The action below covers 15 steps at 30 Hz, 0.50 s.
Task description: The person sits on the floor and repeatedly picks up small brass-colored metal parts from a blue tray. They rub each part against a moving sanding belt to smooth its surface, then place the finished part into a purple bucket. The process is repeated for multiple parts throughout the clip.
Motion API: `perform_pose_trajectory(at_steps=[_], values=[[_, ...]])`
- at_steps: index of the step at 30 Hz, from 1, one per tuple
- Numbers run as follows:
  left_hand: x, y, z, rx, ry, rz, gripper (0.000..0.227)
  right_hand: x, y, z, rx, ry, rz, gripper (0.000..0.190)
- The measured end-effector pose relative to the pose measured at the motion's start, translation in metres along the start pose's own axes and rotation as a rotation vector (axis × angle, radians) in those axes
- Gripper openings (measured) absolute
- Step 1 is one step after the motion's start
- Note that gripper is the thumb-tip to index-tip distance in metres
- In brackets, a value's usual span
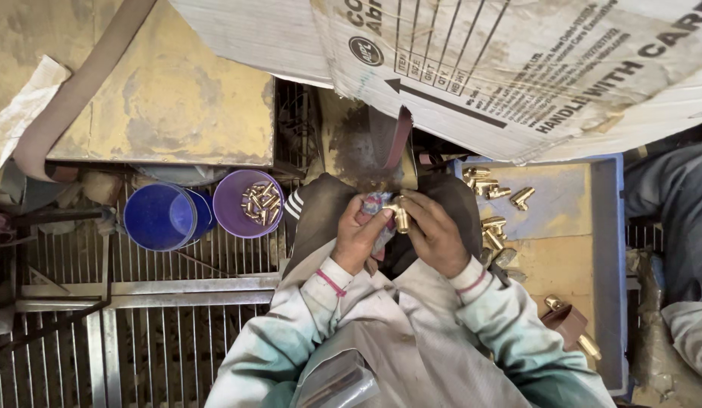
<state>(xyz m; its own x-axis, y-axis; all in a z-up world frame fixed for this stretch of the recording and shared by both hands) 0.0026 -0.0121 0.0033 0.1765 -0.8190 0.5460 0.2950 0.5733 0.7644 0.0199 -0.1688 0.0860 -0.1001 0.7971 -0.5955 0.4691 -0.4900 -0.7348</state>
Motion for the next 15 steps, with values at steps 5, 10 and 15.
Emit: perform_pose_trajectory(at_steps=[5, 10, 15], values=[[-0.008, -0.003, -0.026, 0.01, 0.008, -0.043, 0.042, 0.006, 0.02, -0.022, -0.139, -0.011, 0.156, 0.049], [-0.021, -0.013, -0.059, -0.107, -0.003, -0.109, 0.035, 0.018, 0.054, -0.032, -0.181, -0.03, 0.239, 0.042], [-0.022, -0.018, -0.076, 0.043, -0.035, -0.064, 0.029, 0.032, 0.075, -0.035, -0.189, -0.005, 0.295, 0.042]])
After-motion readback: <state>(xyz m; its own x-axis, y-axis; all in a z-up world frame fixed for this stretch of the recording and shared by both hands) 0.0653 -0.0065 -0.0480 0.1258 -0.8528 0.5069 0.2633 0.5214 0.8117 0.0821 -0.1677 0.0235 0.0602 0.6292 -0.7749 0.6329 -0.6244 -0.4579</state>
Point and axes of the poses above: each hand's wrist, its own z-axis away from the middle knuckle, its own x-axis out of the palm, y = z × x, the point moved 4 cm from there along -z, towards the middle knuckle, and after that the axes turned 3 degrees about y, right-handed, at the moved point
